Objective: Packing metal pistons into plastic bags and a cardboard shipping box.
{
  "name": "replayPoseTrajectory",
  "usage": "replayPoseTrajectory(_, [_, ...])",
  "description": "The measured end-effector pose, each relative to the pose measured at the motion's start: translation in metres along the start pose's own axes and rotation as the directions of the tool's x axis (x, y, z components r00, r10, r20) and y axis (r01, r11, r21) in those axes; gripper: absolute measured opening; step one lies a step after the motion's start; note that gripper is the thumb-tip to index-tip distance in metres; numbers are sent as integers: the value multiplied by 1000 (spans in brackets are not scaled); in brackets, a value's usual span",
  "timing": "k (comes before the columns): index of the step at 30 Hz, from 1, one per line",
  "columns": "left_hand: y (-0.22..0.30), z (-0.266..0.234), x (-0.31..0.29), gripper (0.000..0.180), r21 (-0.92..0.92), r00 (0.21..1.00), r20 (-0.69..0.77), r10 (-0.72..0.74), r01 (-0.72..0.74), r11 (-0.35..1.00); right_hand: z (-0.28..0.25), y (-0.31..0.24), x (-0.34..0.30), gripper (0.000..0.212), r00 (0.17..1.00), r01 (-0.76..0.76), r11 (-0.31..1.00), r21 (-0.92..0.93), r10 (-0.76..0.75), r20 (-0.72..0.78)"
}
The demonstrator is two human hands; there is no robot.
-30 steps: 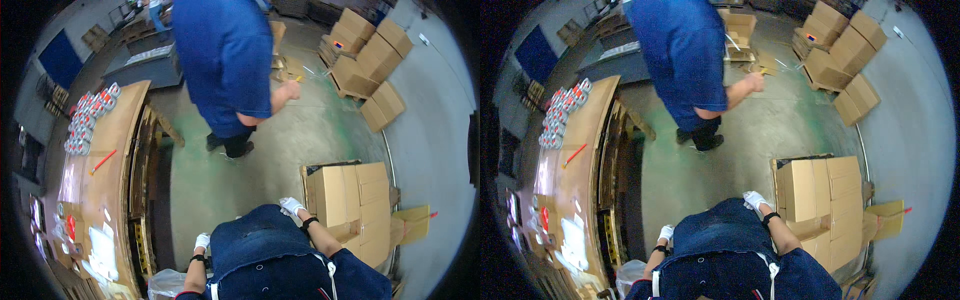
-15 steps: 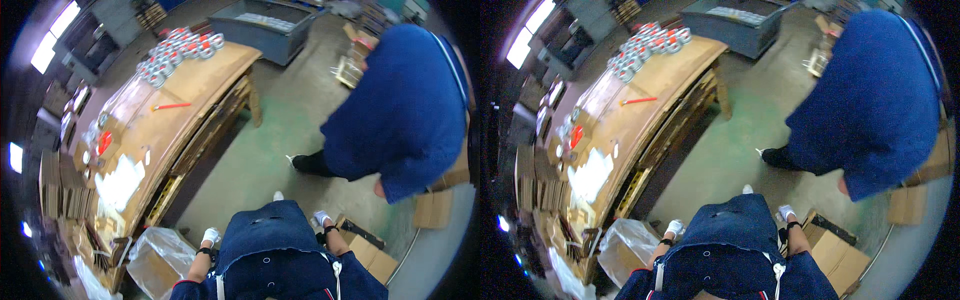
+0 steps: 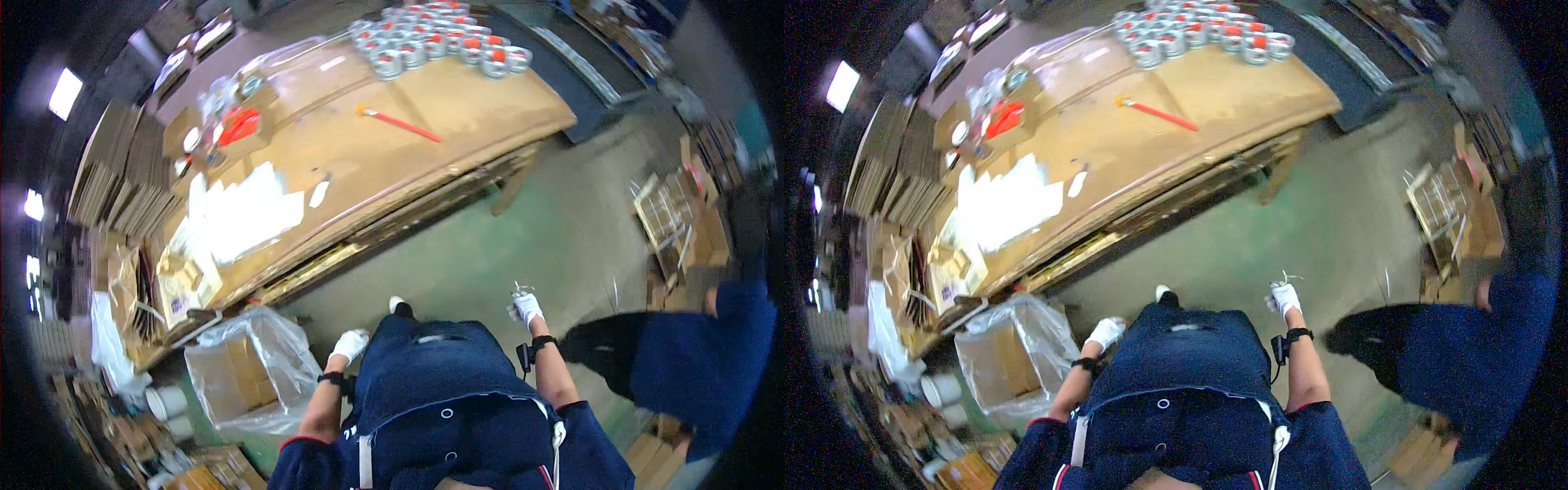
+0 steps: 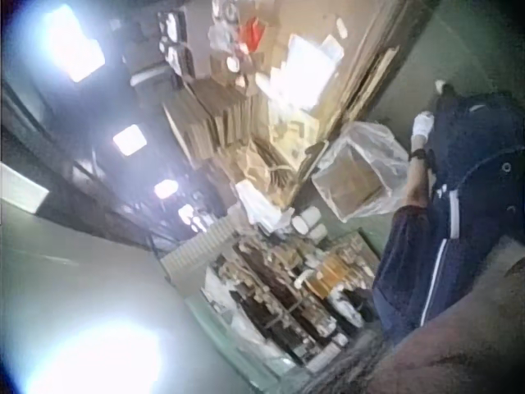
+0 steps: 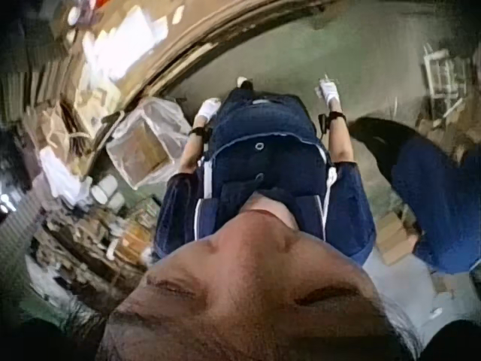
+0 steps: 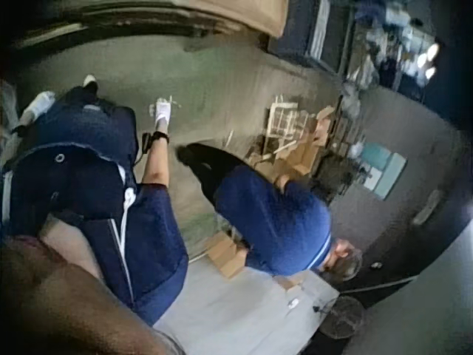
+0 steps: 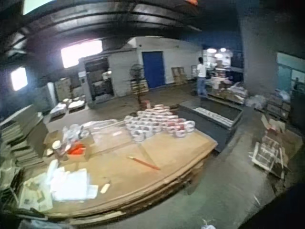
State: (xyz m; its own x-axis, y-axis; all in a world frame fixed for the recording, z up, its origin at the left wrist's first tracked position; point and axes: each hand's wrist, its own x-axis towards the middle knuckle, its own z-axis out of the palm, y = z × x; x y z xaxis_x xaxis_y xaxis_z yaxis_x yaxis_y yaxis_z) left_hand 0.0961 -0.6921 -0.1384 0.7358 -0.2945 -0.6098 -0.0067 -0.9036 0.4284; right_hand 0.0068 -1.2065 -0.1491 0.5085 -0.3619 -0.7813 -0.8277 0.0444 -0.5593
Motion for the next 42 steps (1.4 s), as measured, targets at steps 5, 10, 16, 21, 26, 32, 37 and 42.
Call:
replayPoseTrajectory(5, [12,-80,30,36,7,968,-243,61,-61,998,73,-106,-12,27,939,325,836,-443,-343,43])
replayPoseTrajectory(10, [13,-157,58,33,395,752,-558,352,-132,909,130,-241,-60,29,845,441,712,-546,-535,-17])
replayPoseTrajectory(16, [9,-255,81,26,-70,458,-889,-17,-99,993,137,-332,-41,30,600,622,463,-632,-800,4])
replayPoseTrajectory(21, [-41,-280,125,44,155,432,-895,107,77,985,140,-395,-3,29,535,573,425,-701,-842,-73])
replayPoseTrajectory(26, [-10,-290,154,37,94,674,-724,-148,309,946,143,-444,53,28,488,476,425,-770,-856,-170])
replayPoseTrajectory(32, [-6,-296,167,23,186,692,-712,-124,355,916,143,-476,110,18,514,357,263,-896,-856,-46])
replayPoseTrajectory(37, [-4,-303,167,20,62,649,-718,-253,422,904,96,-491,152,22,541,348,262,-900,-841,-35])
replayPoseTrajectory(42, [-11,-306,168,19,111,706,-647,-287,460,881,18,-546,153,38,575,229,303,-925,-809,-123])
